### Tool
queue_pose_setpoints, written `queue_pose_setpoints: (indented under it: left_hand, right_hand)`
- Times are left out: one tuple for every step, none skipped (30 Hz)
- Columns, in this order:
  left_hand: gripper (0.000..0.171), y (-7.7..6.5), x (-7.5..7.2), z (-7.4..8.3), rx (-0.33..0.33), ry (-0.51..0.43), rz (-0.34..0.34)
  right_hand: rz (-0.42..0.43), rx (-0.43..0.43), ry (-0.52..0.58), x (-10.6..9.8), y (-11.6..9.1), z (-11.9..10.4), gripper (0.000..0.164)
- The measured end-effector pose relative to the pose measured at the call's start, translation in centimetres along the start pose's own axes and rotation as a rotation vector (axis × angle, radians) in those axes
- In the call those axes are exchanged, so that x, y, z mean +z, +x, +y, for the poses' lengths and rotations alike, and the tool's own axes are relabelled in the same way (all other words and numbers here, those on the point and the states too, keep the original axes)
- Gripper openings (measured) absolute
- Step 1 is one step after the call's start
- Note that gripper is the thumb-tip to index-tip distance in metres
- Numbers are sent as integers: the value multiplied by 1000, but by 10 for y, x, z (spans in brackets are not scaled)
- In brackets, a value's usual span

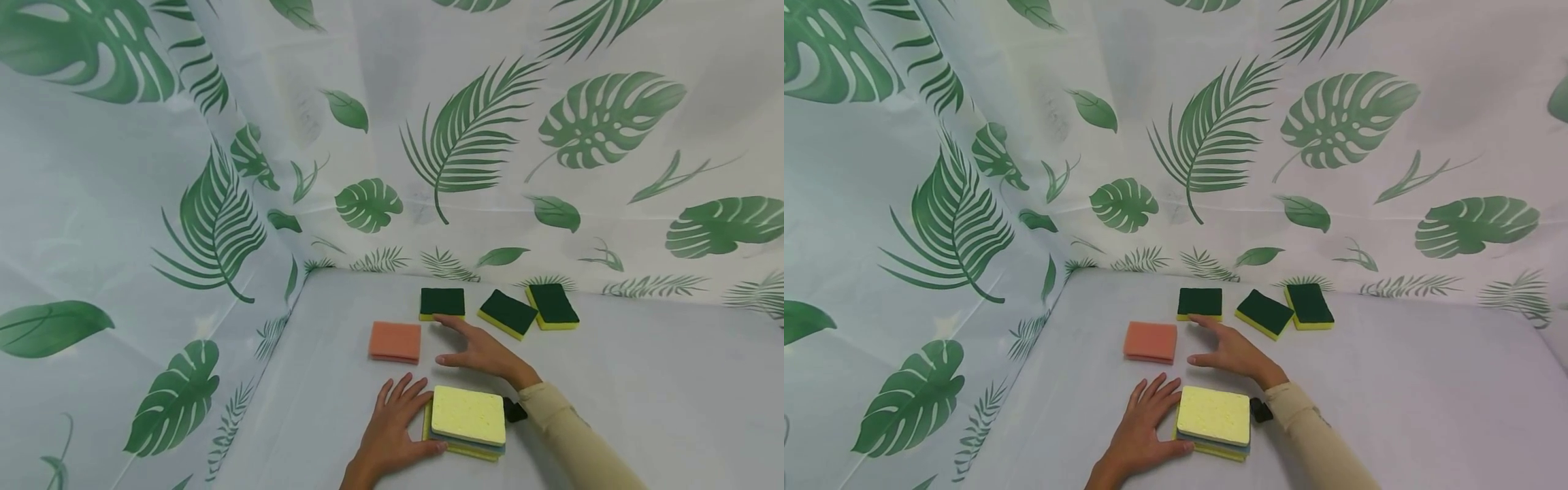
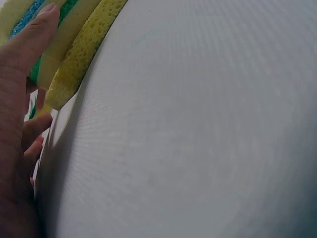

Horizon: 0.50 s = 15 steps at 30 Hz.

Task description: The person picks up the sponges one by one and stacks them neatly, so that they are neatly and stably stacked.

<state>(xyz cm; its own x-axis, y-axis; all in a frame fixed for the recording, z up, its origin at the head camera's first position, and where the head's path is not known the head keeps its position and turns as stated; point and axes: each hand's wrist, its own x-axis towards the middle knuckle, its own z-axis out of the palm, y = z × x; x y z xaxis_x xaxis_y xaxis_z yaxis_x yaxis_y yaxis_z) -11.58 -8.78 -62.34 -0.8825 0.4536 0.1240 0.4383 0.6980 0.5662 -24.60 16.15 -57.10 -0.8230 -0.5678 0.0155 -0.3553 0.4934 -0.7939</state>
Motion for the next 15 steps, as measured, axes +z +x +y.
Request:
queue_pose_setpoints:
  left_hand:
    - [85,0,0,0,0,-2,1]
    - [85,0,0,1,0,-1,2]
    - [85,0,0,1,1,2,4]
    - [85,0,0,1,3,4,7]
    - [85,0,0,1,5,5,8]
    - [85,0,1,0,10,9,11]
    - [84,0,1,0,16,9,15]
    - [84,0,2,0,24,16,21]
    - [84,0,2,-1,30,17,25]
    - [84,0,2,-1,33,19,28]
    - [84,0,2,-1,34,21,30]
    - [83,0,2,-2,34,23,31]
    - [83,0,2,-2,30,22,29]
    - [83,0,1,-2,28,25,28]
    - [83,0,1,-2,22,26,24]
  right_hand:
    - [-10,-8,1,0,2,-2,86]
    - [-20,-15,-2,1,3,-3,86]
    - [-32,-21,0,1,5,-4,86]
    - [-45,-27,0,2,6,-5,87]
    - [-60,-29,-3,2,8,-6,87]
    - [-74,-31,-5,3,9,-6,87]
    - [-88,-33,-9,3,10,-7,88]
    - [-101,-37,-22,3,12,-7,88]
    - [-113,-40,-32,3,14,-8,88]
    - [-124,-46,-43,3,15,-8,89]
    - [-134,-52,-53,3,17,-9,89]
    - [-142,-58,-60,3,20,-10,89]
    - [-151,-61,-68,3,22,-10,90]
    - [-160,-63,-73,2,24,-12,90]
    - [-171,-61,-77,2,27,-13,91]
